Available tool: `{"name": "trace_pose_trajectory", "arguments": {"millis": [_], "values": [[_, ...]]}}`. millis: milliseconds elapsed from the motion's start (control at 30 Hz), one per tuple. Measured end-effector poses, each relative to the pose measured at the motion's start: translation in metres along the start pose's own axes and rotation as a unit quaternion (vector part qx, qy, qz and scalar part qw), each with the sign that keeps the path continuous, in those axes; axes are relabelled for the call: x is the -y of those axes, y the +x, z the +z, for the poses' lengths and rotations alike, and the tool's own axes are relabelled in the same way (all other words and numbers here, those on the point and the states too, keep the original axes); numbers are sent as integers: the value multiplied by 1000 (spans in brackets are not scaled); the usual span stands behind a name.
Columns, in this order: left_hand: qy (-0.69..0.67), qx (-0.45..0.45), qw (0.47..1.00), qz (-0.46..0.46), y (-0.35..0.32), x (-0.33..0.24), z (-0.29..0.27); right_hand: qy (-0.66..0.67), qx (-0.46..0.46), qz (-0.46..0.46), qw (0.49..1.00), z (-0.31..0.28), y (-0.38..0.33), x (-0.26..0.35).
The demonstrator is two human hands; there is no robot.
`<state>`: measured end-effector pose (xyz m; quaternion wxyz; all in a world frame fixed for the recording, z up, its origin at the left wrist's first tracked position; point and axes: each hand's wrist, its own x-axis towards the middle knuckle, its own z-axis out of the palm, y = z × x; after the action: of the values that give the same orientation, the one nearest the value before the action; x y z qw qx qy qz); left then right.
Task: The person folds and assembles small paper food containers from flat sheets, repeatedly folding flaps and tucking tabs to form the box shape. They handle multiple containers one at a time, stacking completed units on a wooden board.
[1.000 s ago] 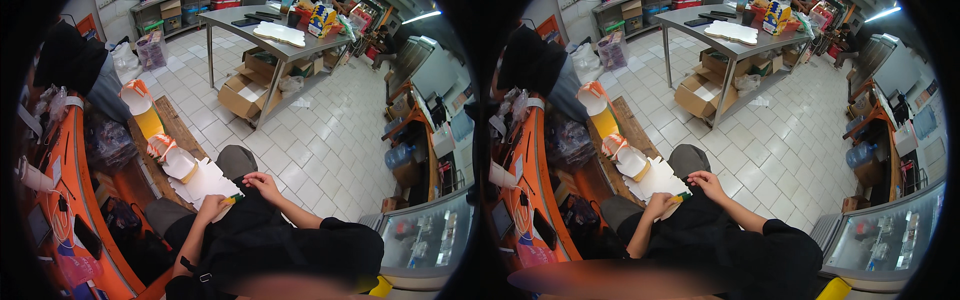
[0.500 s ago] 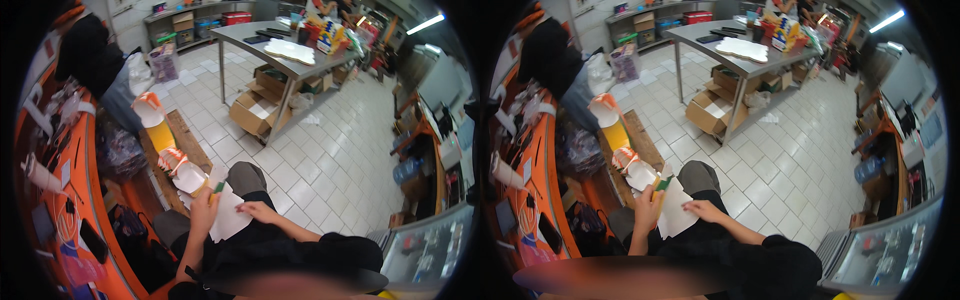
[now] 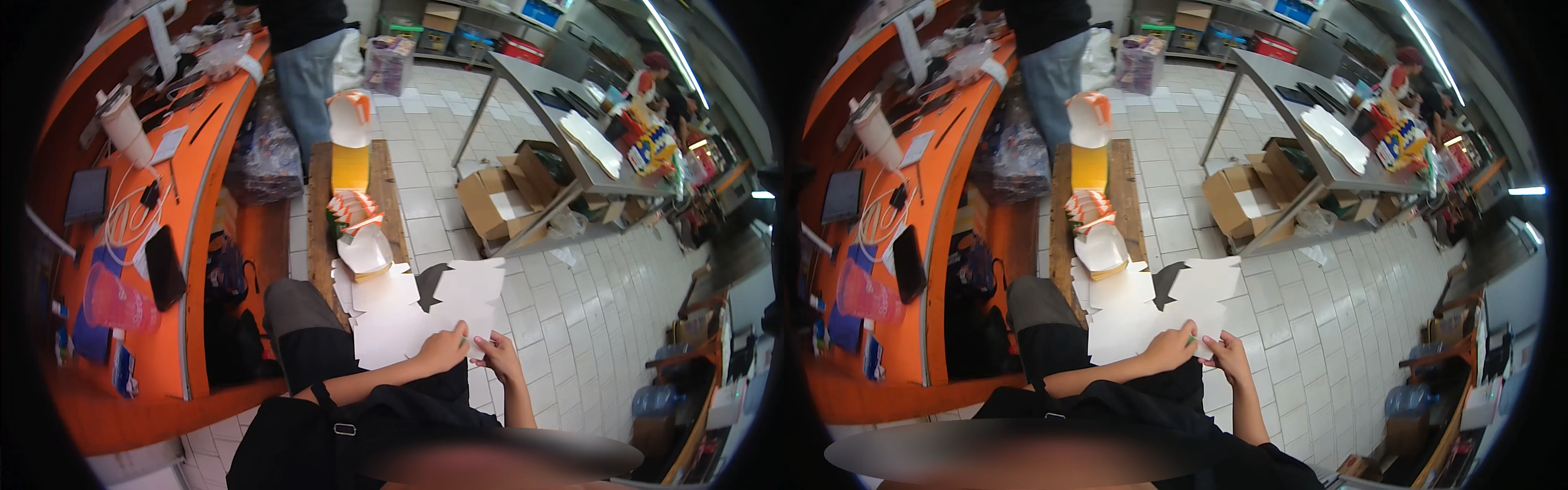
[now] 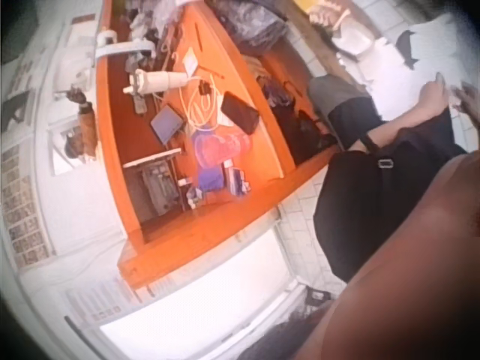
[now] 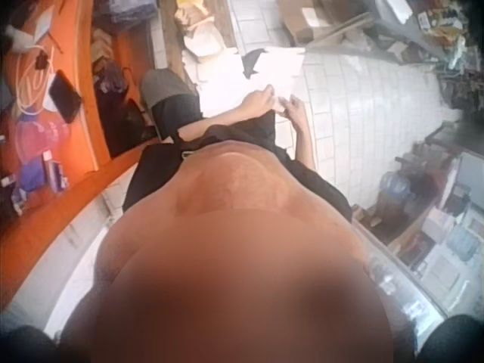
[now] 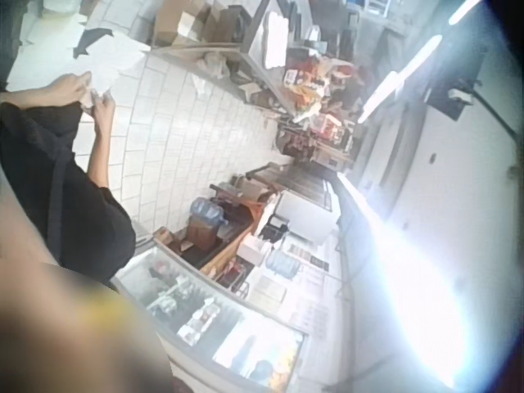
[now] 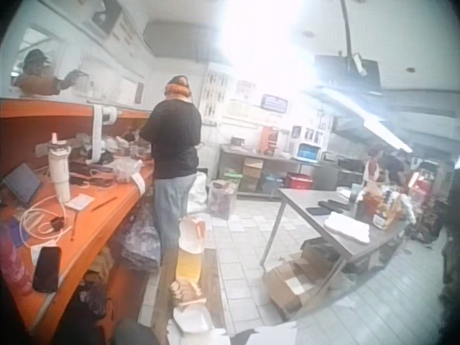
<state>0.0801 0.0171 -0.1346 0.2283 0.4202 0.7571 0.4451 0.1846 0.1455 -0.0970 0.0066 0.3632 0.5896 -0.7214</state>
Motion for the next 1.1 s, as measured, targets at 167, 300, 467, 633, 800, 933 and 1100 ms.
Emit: {"name": "trace_pose_trajectory", "arguments": {"millis": [167, 300, 467, 633, 800, 933, 1100], "values": [[-130, 196, 966, 108, 14, 35, 2, 1, -44, 12, 999, -16, 10, -22], [-73, 246, 946, 199, 16, 38, 1, -67, -108, -53, 990, -10, 22, -51], [-109, 223, 960, 127, 19, 44, 3, 73, -186, -111, 973, 6, 23, -76], [-312, 184, 932, -30, 23, 76, 34, 50, -183, -190, 963, 0, 23, -89], [-364, 83, 927, -22, 18, 75, 41, 83, -138, -111, 981, 7, 15, -94], [-397, 43, 916, -30, 12, 52, 23, 163, -109, -96, 976, 15, 13, -79], [-493, 52, 868, -8, 15, 23, 7, 317, -11, -128, 940, 19, 1, -53]]}}
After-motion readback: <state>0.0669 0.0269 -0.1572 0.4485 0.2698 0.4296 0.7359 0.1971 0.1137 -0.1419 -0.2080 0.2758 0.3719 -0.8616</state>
